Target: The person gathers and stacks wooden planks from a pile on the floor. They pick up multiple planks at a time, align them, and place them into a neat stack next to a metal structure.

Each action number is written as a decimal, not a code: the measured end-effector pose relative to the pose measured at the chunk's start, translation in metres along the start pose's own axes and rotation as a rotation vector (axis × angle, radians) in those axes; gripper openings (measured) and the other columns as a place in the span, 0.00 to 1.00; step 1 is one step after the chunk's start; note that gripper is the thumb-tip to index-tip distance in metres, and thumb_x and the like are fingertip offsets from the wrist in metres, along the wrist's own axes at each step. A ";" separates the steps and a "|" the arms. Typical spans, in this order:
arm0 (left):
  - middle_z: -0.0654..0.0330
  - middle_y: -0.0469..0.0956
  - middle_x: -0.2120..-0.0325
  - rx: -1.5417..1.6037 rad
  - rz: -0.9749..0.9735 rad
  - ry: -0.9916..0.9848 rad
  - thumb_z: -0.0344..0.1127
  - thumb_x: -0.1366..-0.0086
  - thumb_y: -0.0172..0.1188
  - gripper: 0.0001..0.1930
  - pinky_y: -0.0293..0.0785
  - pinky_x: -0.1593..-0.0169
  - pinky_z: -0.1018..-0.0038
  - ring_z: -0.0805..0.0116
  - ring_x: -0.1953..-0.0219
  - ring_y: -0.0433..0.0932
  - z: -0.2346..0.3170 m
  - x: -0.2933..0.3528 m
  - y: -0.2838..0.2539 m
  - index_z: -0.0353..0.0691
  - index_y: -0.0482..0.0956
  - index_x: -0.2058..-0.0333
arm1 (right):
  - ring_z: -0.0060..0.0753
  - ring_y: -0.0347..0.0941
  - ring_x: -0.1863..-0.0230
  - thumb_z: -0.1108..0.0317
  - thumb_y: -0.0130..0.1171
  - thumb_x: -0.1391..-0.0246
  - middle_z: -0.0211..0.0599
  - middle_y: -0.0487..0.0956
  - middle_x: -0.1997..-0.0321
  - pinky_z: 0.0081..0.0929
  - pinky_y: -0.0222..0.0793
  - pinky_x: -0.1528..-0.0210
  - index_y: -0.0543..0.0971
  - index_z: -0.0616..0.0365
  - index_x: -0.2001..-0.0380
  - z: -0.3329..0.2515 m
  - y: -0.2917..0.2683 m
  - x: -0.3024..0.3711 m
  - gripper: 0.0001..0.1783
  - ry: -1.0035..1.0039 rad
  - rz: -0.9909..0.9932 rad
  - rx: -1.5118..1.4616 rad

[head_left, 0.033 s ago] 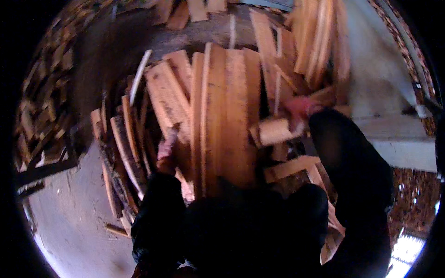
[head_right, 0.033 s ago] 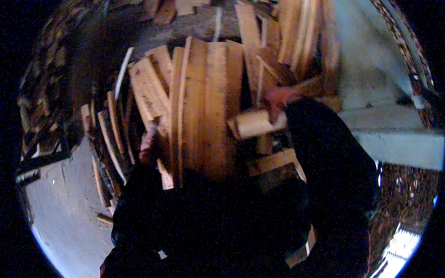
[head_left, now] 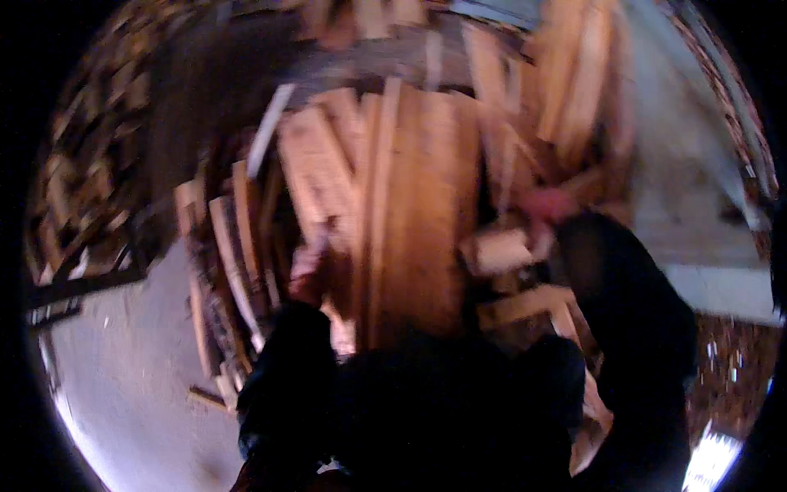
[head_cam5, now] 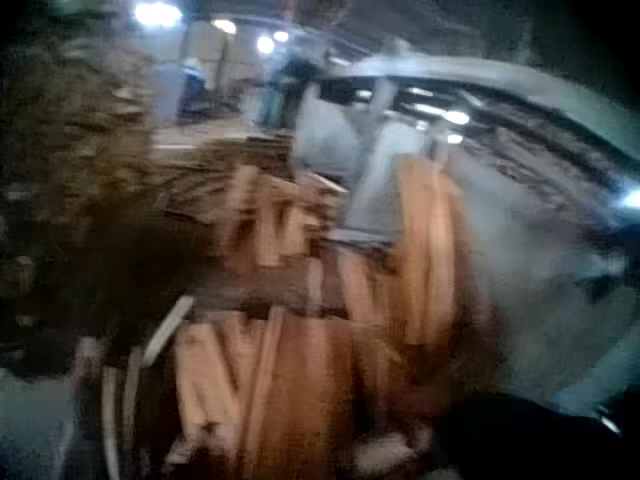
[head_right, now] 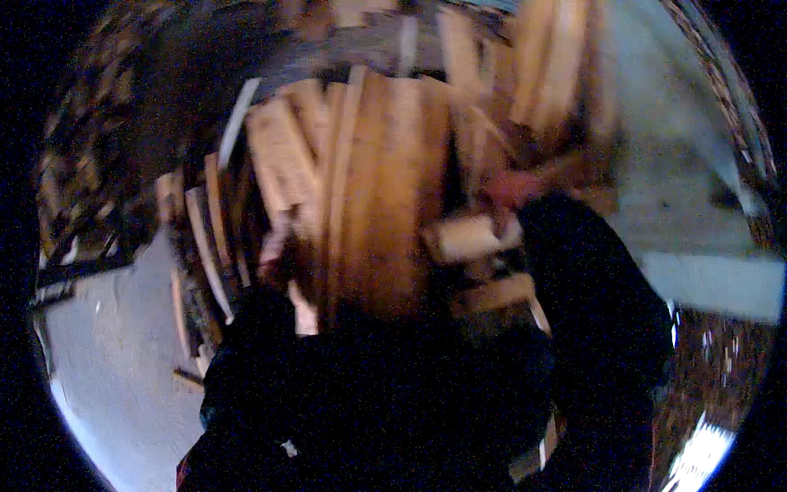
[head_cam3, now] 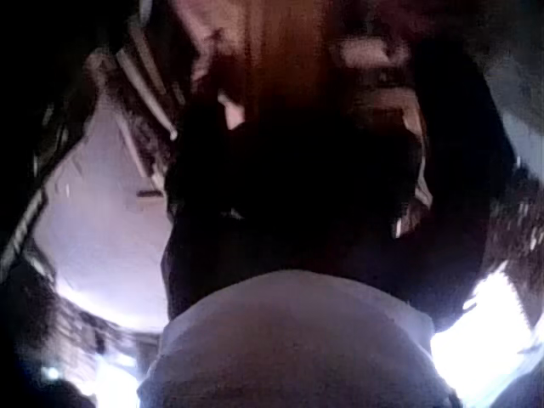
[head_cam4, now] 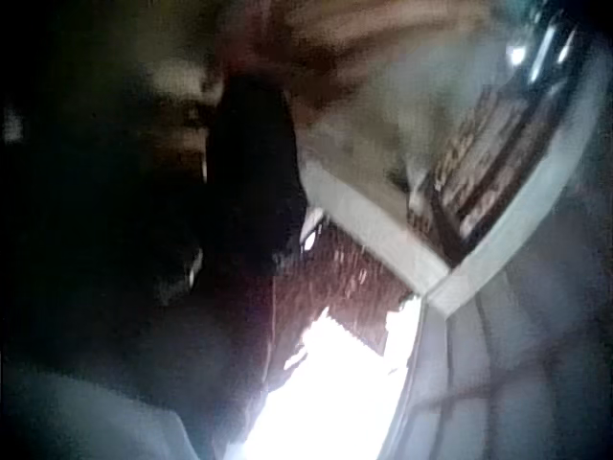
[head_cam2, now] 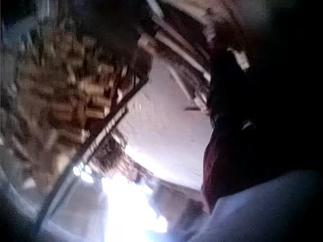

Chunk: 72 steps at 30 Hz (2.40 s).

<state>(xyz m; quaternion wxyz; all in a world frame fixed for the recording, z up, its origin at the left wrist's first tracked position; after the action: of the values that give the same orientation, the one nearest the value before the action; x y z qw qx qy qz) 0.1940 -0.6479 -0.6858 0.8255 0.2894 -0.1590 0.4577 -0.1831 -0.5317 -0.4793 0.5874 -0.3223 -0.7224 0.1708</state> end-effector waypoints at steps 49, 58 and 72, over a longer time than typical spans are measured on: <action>0.55 0.76 0.56 -0.076 0.134 0.060 0.57 0.43 0.65 0.34 0.71 0.51 0.69 0.64 0.56 0.75 0.057 0.072 0.031 0.36 0.72 0.46 | 0.39 0.75 0.49 0.45 0.54 0.41 0.48 0.78 0.49 0.34 0.67 0.46 0.67 0.64 0.41 -0.004 0.135 -0.071 0.36 0.008 1.042 -1.014; 0.55 0.74 0.51 0.152 0.223 0.154 0.42 0.46 0.72 0.34 0.70 0.47 0.68 0.62 0.51 0.74 0.017 0.053 -0.003 0.35 0.67 0.45 | 0.58 0.74 0.48 0.29 0.52 0.52 0.63 0.72 0.47 0.43 0.71 0.46 0.60 0.58 0.35 -0.127 0.074 -0.076 0.51 0.392 1.011 -0.490; 0.56 0.75 0.53 -0.055 0.184 0.120 0.51 0.42 0.65 0.27 0.69 0.48 0.70 0.63 0.53 0.73 0.055 0.070 -0.002 0.37 0.75 0.51 | 0.58 0.75 0.52 0.71 0.47 0.40 0.61 0.77 0.54 0.43 0.72 0.50 0.58 0.47 0.34 -0.045 0.112 -0.098 0.30 0.243 0.933 -0.186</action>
<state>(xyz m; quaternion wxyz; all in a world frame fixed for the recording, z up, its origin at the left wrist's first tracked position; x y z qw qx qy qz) 0.2335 -0.6367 -0.6061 0.7956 0.2227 -0.1476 0.5436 -0.0996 -0.5208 -0.6106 0.4970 -0.6803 -0.4395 0.3116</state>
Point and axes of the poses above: each hand's wrist, its own x-axis away from the middle knuckle, its own y-axis out of the palm, z = x × y, the point moved 6 cm from there along -x, towards the middle knuckle
